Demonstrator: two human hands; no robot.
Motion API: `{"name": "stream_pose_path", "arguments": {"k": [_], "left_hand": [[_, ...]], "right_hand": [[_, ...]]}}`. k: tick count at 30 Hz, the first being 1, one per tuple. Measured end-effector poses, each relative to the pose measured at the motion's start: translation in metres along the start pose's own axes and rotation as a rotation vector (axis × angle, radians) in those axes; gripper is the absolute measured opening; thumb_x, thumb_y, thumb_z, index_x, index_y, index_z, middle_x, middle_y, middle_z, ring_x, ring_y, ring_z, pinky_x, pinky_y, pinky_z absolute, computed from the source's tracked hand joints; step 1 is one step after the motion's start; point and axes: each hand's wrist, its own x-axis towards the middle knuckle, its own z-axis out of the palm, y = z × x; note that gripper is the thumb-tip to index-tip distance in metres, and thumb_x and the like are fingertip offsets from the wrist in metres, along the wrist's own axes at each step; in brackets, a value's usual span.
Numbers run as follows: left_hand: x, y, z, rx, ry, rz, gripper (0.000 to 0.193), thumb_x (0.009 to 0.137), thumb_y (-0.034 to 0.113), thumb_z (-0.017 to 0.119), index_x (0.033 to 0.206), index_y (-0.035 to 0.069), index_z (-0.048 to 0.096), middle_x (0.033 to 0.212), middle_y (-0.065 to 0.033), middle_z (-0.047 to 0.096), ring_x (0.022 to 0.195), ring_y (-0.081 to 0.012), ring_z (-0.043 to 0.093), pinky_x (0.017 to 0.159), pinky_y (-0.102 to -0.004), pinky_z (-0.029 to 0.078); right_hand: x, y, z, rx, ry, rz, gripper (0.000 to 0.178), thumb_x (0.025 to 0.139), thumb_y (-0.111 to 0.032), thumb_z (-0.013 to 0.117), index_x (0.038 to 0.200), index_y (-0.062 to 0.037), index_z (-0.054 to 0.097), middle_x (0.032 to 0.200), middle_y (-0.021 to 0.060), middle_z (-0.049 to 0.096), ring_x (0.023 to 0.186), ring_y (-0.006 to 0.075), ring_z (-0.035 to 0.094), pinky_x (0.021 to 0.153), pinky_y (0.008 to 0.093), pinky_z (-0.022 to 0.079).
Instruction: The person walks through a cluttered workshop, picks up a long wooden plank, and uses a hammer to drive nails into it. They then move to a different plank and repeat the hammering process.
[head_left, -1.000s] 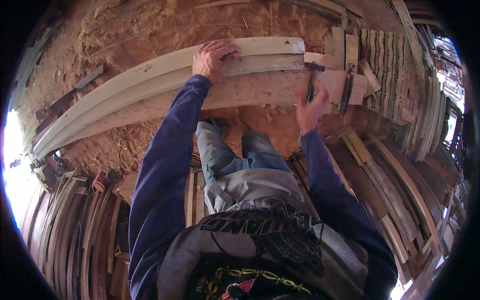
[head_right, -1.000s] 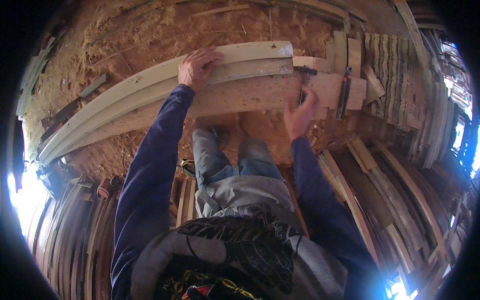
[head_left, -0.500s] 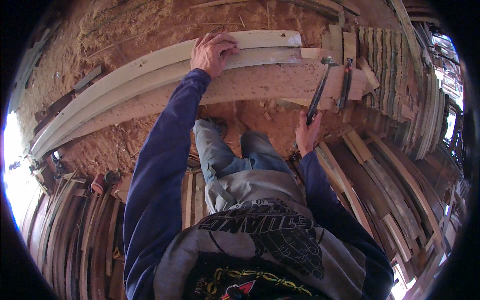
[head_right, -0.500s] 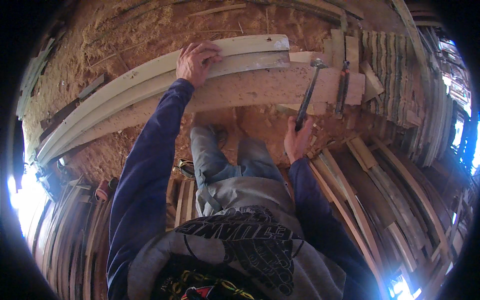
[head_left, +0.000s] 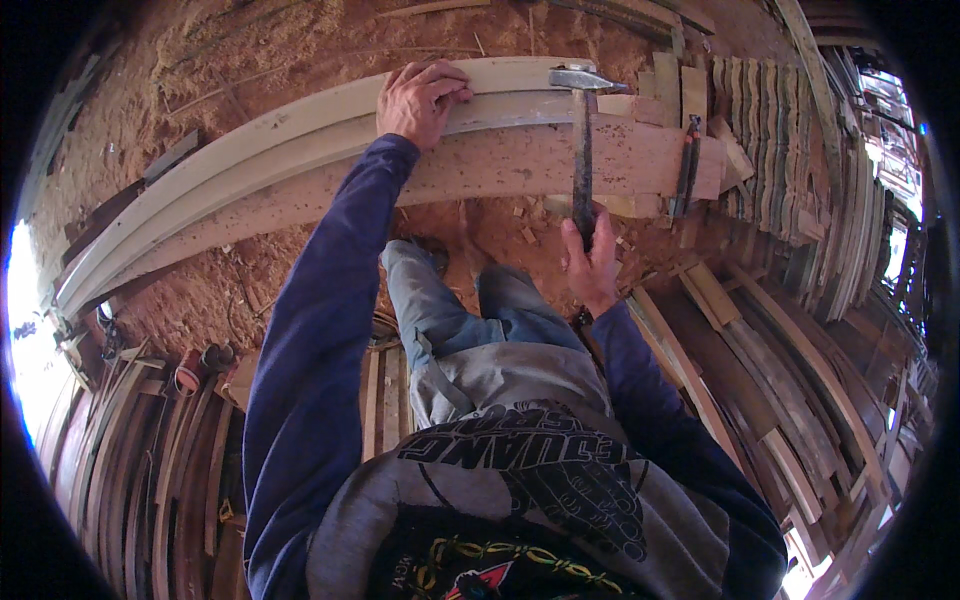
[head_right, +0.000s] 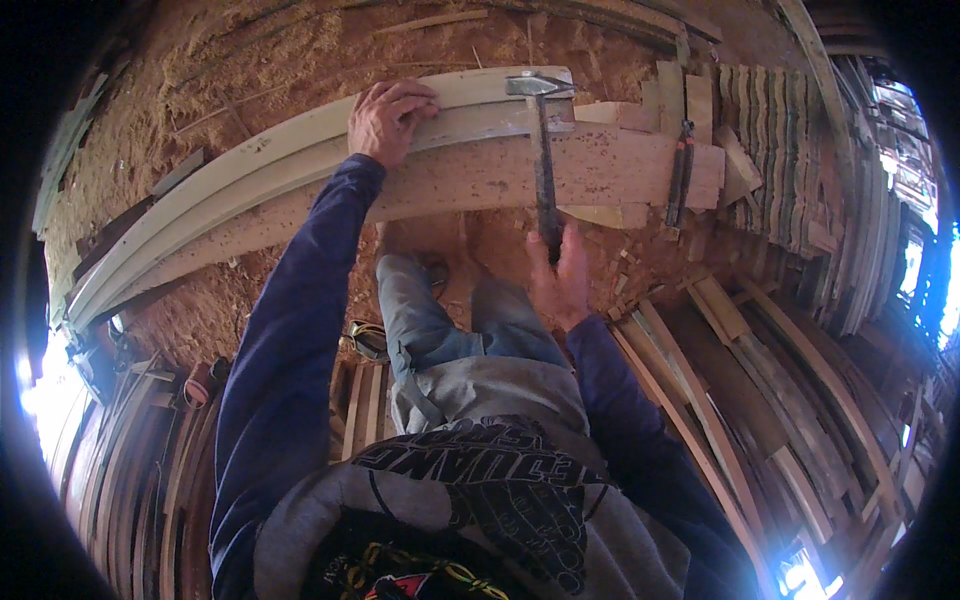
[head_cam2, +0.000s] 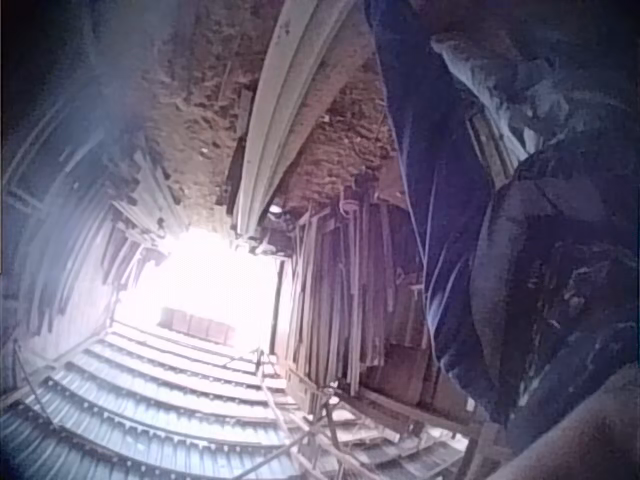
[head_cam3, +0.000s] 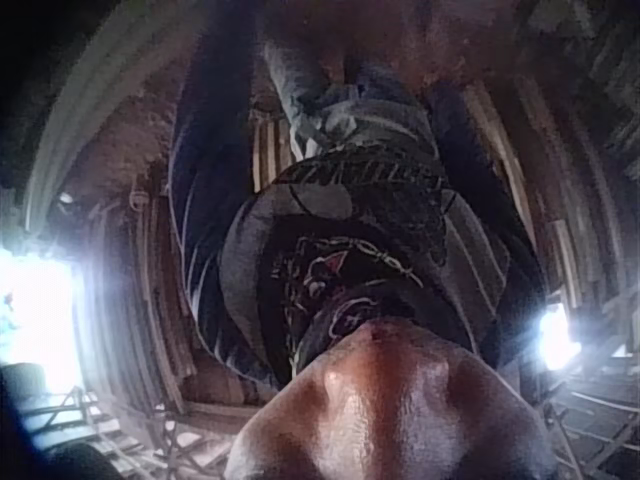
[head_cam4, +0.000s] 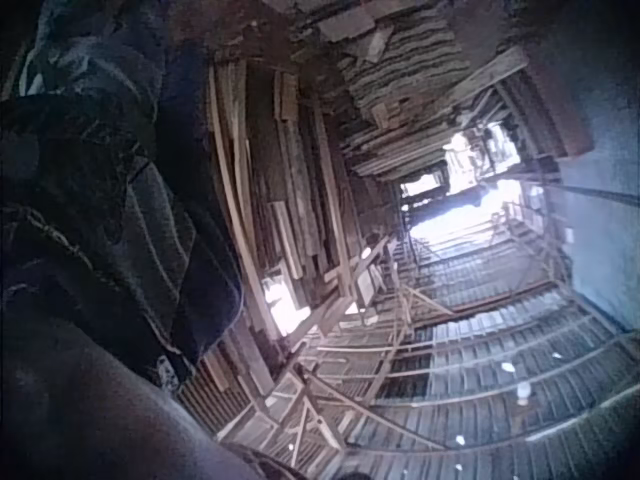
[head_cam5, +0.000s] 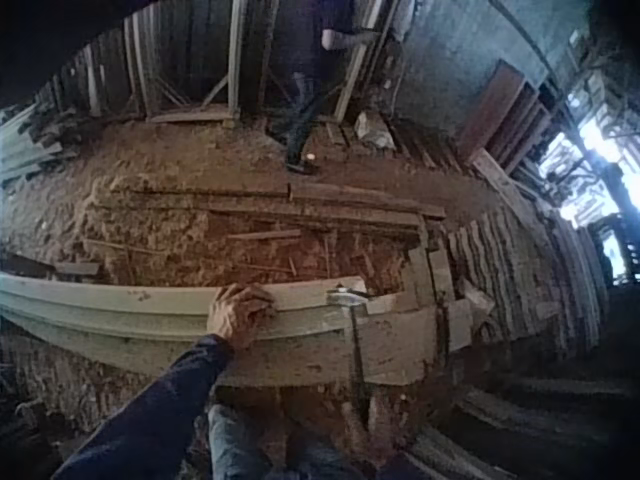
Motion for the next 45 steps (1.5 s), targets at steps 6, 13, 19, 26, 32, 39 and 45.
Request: {"name": "stream_pose_path", "arguments": {"k": [6, 13, 19, 26, 32, 39, 45], "left_hand": [[0.0, 0.001, 0.0, 0.007, -0.024, -0.018, 0.019, 0.082, 0.015, 0.073, 0.099, 0.022, 0.079, 0.116, 0.0098, 0.071, 0.117, -0.0197, 0.062, 0.103, -0.0395, 0.046], [-0.001, 0.0, -0.002, -0.012, -0.016, 0.026, 0.022, 0.08, 0.015, 0.072, 0.098, 0.025, 0.079, 0.118, 0.0121, 0.068, 0.117, -0.0173, 0.06, 0.105, -0.0377, 0.043], [-0.002, 0.004, -0.004, 0.05, -0.067, -0.028, 0.018, 0.083, 0.031, 0.076, 0.099, 0.026, 0.081, 0.121, 0.013, 0.067, 0.121, -0.0159, 0.057, 0.107, -0.0381, 0.042], [-0.002, 0.004, -0.004, 0.037, -0.034, -0.024, 0.019, 0.085, 0.038, 0.075, 0.097, 0.024, 0.082, 0.118, 0.0119, 0.068, 0.122, -0.0162, 0.057, 0.108, -0.0389, 0.041], [-0.002, 0.004, -0.004, 0.015, -0.033, -0.035, 0.02, 0.083, 0.035, 0.076, 0.099, 0.024, 0.081, 0.119, 0.012, 0.068, 0.124, -0.0169, 0.056, 0.11, -0.0388, 0.039], [-0.003, 0.005, -0.006, 0.055, -0.047, -0.016, 0.019, 0.082, 0.028, 0.076, 0.1, 0.025, 0.081, 0.119, 0.0131, 0.068, 0.124, -0.0174, 0.056, 0.11, -0.039, 0.039], [-0.002, 0.006, -0.006, 0.0, -0.071, -0.036, 0.018, 0.083, 0.028, 0.075, 0.099, 0.024, 0.081, 0.119, 0.0124, 0.068, 0.124, -0.0174, 0.055, 0.11, -0.0404, 0.039]], "right_hand": [[0.002, -0.022, 0.009, -0.03, 0.004, -0.097, 0.046, 0.102, -0.032, 0.06, 0.132, 0.0022, 0.052, 0.102, 0.0153, 0.066, 0.093, 0.0241, 0.063, 0.084, 0.0369, 0.05], [0.014, -0.045, 0.014, -0.277, -0.073, -0.252, 0.048, 0.102, -0.033, 0.058, 0.134, 0.0014, 0.051, 0.107, 0.0253, 0.069, 0.1, 0.043, 0.068, 0.084, 0.047, 0.053], [0.026, -0.058, 0.025, -0.467, -0.081, -0.285, 0.045, 0.104, -0.034, 0.054, 0.136, -0.0023, 0.05, 0.104, 0.0274, 0.069, 0.098, 0.0485, 0.066, 0.08, 0.0519, 0.053], [0.024, -0.069, 0.022, -0.474, -0.058, -0.414, 0.042, 0.103, -0.028, 0.057, 0.138, -0.0047, 0.049, 0.101, 0.0258, 0.069, 0.092, 0.0479, 0.067, 0.074, 0.0538, 0.053], [0.024, -0.065, 0.022, -0.491, -0.06, -0.437, 0.041, 0.103, -0.026, 0.057, 0.137, -0.0046, 0.05, 0.1, 0.0264, 0.069, 0.09, 0.0485, 0.067, 0.072, 0.0542, 0.053], [0.019, -0.078, 0.017, -0.618, -0.095, -0.325, 0.042, 0.103, -0.026, 0.058, 0.138, -0.0031, 0.05, 0.098, 0.0271, 0.07, 0.089, 0.0471, 0.068, 0.071, 0.0532, 0.053], [0.013, -0.078, 0.019, -0.472, 0.002, -0.426, 0.042, 0.104, -0.028, 0.056, 0.136, -0.0009, 0.052, 0.094, 0.0281, 0.069, 0.087, 0.0477, 0.067, 0.07, 0.0533, 0.053]]}}
